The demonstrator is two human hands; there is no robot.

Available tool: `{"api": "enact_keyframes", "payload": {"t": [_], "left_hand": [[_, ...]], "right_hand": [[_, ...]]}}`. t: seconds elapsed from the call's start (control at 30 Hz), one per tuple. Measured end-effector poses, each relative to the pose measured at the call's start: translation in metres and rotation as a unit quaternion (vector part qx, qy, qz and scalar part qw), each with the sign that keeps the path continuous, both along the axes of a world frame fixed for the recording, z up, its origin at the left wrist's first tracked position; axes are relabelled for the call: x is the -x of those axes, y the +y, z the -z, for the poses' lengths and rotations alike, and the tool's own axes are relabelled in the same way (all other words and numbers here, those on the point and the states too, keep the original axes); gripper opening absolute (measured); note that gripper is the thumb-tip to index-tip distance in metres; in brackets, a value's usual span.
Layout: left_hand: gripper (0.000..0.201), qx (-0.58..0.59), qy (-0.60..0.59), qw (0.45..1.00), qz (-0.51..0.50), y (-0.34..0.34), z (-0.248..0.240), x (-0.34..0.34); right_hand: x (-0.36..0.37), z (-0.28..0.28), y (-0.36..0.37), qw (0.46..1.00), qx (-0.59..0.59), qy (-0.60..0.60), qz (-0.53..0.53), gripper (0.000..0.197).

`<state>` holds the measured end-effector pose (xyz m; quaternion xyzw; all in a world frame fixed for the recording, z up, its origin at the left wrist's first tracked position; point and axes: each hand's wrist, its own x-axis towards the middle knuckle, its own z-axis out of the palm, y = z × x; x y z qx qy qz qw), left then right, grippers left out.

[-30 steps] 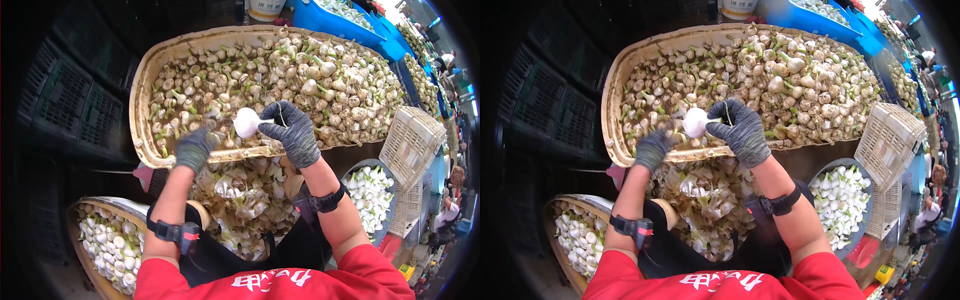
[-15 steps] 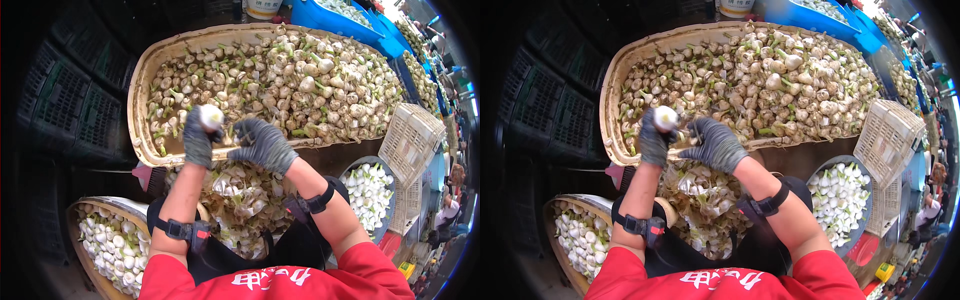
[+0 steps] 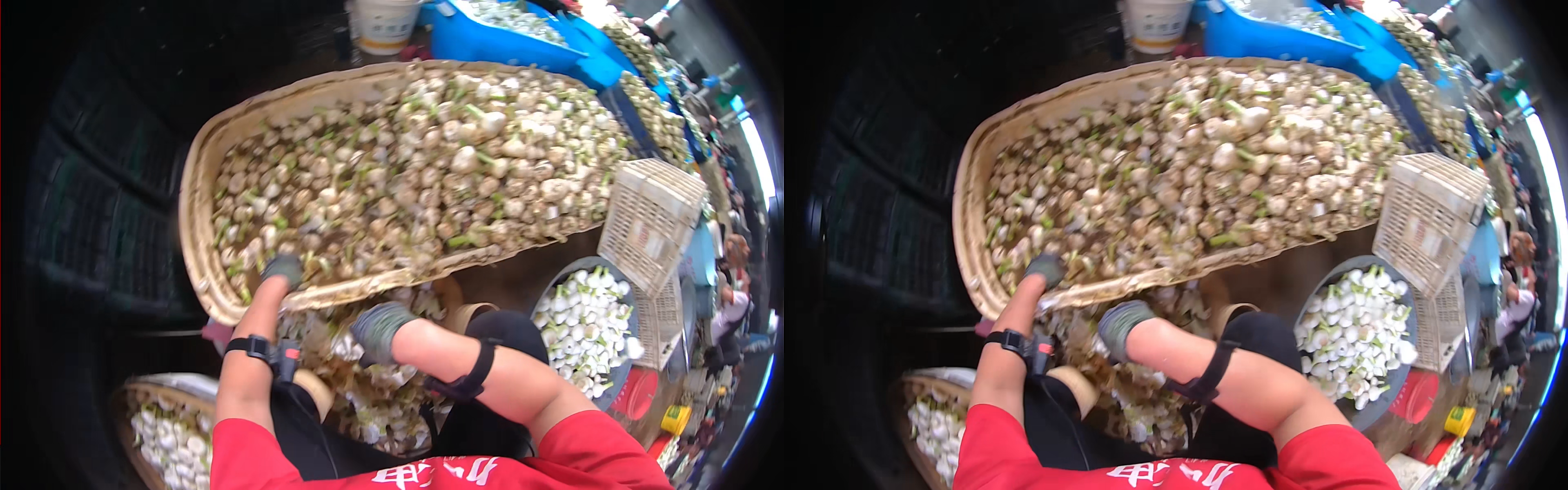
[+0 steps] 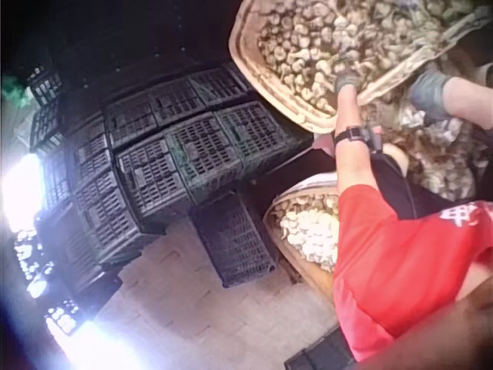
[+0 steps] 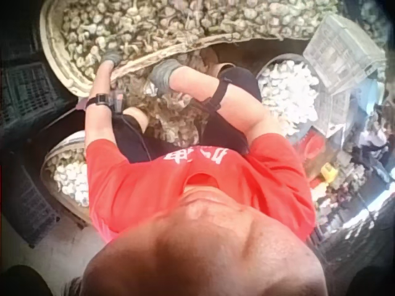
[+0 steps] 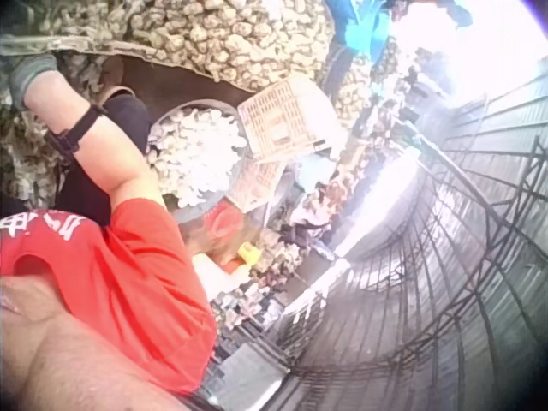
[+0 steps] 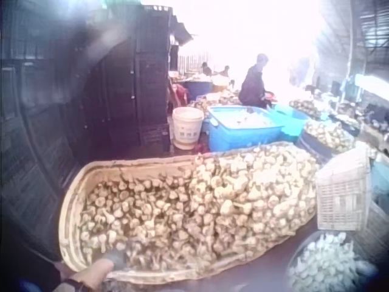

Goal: The person peels garlic bulbs by hand, removing the outer layers and trimming the stems. They pick up each bulb from a large container, strip the skin, and place the cleaned garlic into a separate tray while discarding the peels onto a pile.

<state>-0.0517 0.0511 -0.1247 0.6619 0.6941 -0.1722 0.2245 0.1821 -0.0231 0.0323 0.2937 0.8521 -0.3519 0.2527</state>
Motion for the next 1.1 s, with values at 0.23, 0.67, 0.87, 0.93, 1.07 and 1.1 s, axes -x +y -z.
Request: {"api": "enact_keyframes", "payload": {"t": [0.23, 0.67, 0.87, 0.93, 1.07, 1.1], "left_hand": [[0.057, 0.091, -0.147, 0.983, -0.057, -0.015, 0.097, 0.045], [0.057, 0.110, -0.775, 0.304, -0.542, -0.054, -0.181, -0.091], [0.051, 0.066, -0.809, 0.288, -0.508, -0.066, -0.176, -0.105], [0.049, 0.070, -0.816, 0.273, -0.505, -0.065, -0.164, -0.104], [0.040, 0.024, -0.769, 0.356, -0.530, -0.060, -0.156, -0.113], [0.037, -0.004, -0.747, 0.416, -0.518, -0.057, -0.149, -0.112]], "right_hand": [[-0.005, -0.003, 0.003, 0.999, 0.016, -0.016, 0.049, 0.041], [-0.025, -0.039, 0.052, 0.813, -0.209, 0.403, 0.365, 0.010], [-0.015, -0.041, 0.031, 0.753, -0.351, 0.473, 0.294, 0.012], [-0.014, -0.038, 0.031, 0.767, -0.372, 0.439, 0.283, 0.011], [-0.011, -0.027, 0.035, 0.791, -0.407, 0.373, 0.265, 0.008], [-0.010, -0.026, 0.036, 0.796, -0.409, 0.356, 0.270, 0.007]]}}
